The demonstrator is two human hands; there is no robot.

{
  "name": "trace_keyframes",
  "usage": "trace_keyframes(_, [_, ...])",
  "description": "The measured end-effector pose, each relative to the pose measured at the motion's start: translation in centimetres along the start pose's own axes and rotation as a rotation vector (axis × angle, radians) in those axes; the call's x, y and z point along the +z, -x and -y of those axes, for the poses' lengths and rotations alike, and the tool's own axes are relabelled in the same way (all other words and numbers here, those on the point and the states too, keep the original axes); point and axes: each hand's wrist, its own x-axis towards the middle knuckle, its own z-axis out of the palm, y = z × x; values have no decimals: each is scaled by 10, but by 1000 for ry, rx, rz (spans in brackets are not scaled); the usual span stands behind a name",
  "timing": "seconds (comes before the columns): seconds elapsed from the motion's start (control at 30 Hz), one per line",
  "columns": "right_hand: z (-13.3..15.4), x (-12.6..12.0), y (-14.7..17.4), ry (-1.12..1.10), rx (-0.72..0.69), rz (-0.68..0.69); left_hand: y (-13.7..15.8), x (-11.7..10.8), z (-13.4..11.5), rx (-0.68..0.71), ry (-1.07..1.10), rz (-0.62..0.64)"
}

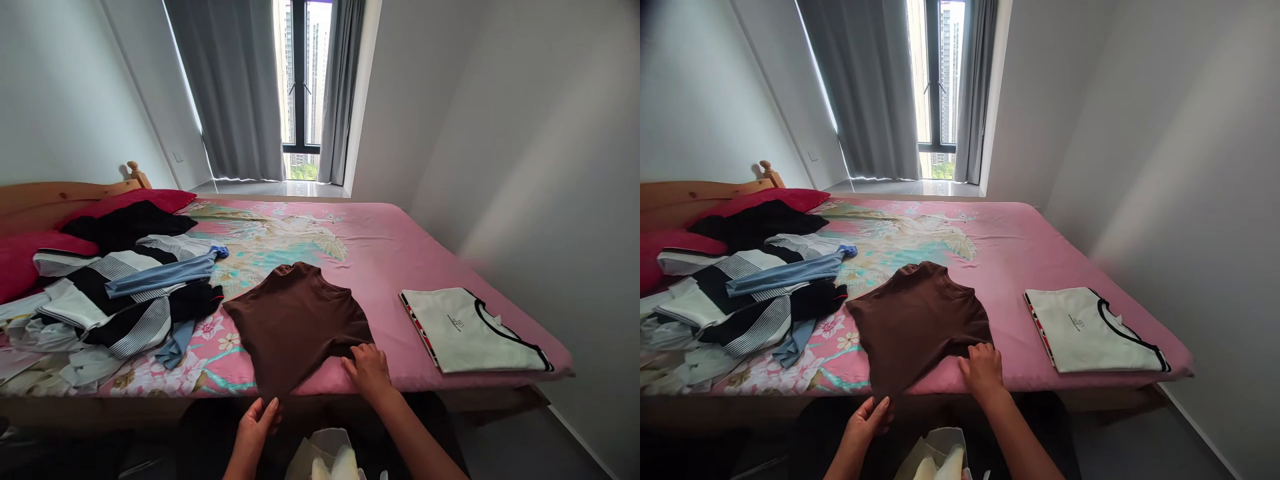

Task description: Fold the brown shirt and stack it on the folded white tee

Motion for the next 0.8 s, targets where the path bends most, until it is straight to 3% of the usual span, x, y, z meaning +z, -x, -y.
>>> trace_keyframes(0.1, [10,6,-4,-121,3,-21,2,-3,-4,20,-13,14])
trace_keyframes(0.23, [-2,19,15,-313,-242,-123,6,-9,-7,29,-32,14])
trace_keyframes(0.33, [-16,27,35,-300,-309,-165,8,-11,-5,12,-37,27])
trace_keyframes(0.43, [-14,29,41,-241,-232,-156,8,-9,1,-23,1,-5])
trace_keyframes(0.6, [12,29,26,-262,63,-132,5,-3,7,25,16,-97])
trace_keyframes(0.8, [5,35,48,-298,-158,-223,0,-15,5,-19,-1,-8])
